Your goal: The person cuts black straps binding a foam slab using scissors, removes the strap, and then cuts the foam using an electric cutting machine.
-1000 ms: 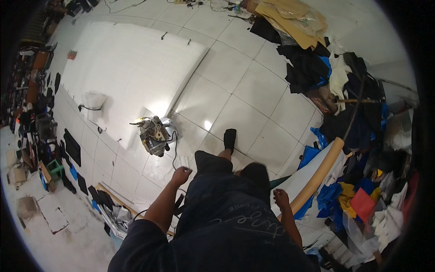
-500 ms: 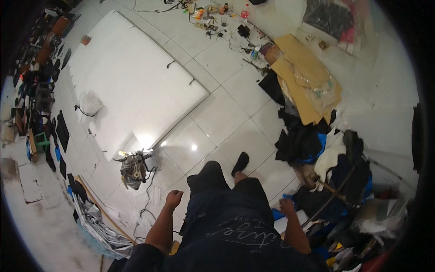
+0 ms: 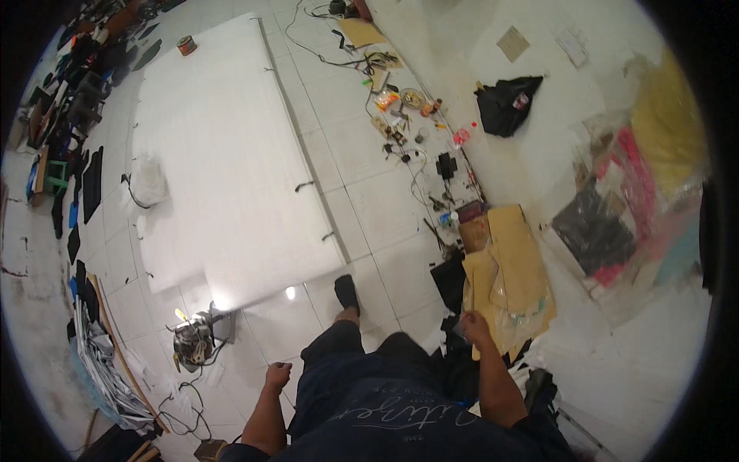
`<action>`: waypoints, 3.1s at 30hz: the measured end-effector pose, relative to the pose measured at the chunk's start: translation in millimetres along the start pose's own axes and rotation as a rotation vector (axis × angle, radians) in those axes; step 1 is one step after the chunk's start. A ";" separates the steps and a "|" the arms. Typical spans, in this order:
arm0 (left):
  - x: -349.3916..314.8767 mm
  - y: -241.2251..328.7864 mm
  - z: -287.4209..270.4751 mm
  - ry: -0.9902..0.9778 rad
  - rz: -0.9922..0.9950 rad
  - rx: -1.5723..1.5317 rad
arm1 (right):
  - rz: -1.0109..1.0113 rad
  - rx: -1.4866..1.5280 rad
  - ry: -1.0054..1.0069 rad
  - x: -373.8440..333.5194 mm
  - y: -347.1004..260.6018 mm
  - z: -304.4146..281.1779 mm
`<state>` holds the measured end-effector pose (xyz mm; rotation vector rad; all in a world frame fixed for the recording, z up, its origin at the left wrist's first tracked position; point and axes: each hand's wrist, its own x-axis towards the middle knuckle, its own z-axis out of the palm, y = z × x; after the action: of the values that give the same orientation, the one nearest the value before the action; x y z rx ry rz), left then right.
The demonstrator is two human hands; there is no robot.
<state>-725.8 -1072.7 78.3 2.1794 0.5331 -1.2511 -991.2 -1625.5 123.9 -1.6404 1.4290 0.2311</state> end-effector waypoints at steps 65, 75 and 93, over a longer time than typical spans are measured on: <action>226.6 932.1 252.4 0.055 -1.090 -1.078 | -1.036 -1.003 -0.217 1233.0 -1062.3 347.2; 177.5 900.3 123.0 0.964 0.149 -0.905 | -1.450 -1.344 -1.578 590.4 -972.5 233.4; -216.8 523.2 251.0 1.436 -0.384 -1.790 | -1.323 -1.548 -2.060 211.3 -862.0 282.7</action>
<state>-685.8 -1646.0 309.5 0.8633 1.6718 0.9034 -69.9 -1648.8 259.6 -1.4946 -1.7329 1.6659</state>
